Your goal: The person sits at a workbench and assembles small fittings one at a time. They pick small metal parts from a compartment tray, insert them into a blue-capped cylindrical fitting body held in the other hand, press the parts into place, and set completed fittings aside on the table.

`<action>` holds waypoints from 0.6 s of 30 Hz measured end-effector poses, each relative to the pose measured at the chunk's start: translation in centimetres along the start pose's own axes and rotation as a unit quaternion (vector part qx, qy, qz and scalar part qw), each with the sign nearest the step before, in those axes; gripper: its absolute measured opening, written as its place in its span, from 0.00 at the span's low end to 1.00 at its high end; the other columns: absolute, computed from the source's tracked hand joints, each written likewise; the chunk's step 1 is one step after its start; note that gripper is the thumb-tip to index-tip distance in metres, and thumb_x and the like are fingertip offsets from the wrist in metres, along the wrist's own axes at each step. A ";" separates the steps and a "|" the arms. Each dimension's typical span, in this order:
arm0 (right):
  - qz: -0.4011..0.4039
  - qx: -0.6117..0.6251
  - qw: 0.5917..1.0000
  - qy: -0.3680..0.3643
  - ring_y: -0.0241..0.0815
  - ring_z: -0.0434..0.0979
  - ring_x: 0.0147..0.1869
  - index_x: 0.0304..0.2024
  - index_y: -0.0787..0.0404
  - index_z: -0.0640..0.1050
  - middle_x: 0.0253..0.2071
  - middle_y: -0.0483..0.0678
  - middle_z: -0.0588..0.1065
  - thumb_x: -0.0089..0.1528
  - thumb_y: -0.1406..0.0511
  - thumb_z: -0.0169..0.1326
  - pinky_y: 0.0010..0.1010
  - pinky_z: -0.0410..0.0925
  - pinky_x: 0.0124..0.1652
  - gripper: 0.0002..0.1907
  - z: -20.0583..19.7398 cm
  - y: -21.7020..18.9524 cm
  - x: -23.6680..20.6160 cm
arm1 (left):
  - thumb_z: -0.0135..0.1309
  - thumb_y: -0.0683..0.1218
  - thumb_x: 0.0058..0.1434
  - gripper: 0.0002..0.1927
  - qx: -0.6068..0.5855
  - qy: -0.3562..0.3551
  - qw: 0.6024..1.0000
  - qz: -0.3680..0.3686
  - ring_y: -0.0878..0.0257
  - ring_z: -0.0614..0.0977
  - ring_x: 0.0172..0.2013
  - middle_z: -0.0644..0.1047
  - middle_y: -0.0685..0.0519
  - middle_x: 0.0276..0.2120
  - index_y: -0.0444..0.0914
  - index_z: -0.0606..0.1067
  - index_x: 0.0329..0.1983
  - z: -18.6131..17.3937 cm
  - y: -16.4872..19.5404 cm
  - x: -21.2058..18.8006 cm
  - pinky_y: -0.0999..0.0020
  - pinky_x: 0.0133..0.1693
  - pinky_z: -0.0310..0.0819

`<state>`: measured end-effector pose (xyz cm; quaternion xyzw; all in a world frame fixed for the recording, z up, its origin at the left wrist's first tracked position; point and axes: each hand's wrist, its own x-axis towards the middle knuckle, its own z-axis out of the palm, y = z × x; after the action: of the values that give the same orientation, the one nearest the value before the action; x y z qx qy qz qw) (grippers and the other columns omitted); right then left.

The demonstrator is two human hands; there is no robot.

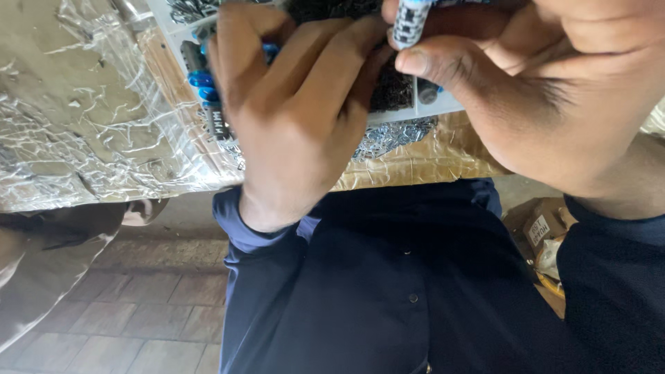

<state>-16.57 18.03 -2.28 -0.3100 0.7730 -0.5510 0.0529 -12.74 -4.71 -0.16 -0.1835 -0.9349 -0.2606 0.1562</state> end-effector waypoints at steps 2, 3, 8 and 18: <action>-0.025 0.008 1.000 -0.004 0.49 0.84 0.42 0.40 0.79 0.75 0.43 0.68 0.79 0.62 0.79 0.64 0.29 0.77 0.37 0.09 0.1 0.4 -0.3 | 0.69 0.40 0.68 0.12 -0.039 0.012 0.999 -0.023 0.61 0.75 0.40 0.82 0.56 0.44 0.39 0.78 0.50 0.2 -0.1 -0.3 0.62 0.42 0.68; -0.038 0.011 0.999 -0.004 0.49 0.84 0.42 0.39 0.78 0.75 0.43 0.68 0.78 0.62 0.79 0.64 0.30 0.78 0.38 0.09 0.2 0.7 -0.3 | 0.68 0.38 0.69 0.12 -0.086 0.027 0.995 -0.039 0.62 0.77 0.40 0.82 0.55 0.44 0.38 0.78 0.51 0.2 -0.1 -0.4 0.66 0.42 0.70; -0.060 0.136 0.988 -0.042 0.48 0.81 0.58 0.56 0.77 0.70 0.56 0.63 0.74 0.70 0.78 0.58 0.30 0.80 0.58 0.14 0.4 1.3 0.3 | 0.64 0.31 0.71 0.14 -0.374 0.056 0.918 -0.115 0.61 0.86 0.44 0.80 0.44 0.47 0.31 0.72 0.53 0.0 0.1 -1.6 0.72 0.46 0.85; -0.105 0.120 0.986 -0.059 0.52 0.82 0.50 0.49 0.79 0.72 0.47 0.66 0.75 0.60 0.80 0.63 0.35 0.80 0.50 0.17 0.6 1.3 1.5 | 0.66 0.30 0.65 0.14 -0.406 0.090 0.899 -0.135 0.59 0.85 0.40 0.80 0.41 0.40 0.29 0.72 0.46 0.7 0.3 -2.2 0.74 0.42 0.82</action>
<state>-18.01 16.99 -3.27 -0.4126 0.6602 -0.6228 0.0769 -10.77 -4.71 -1.47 -0.0787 -0.7460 -0.6512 0.1149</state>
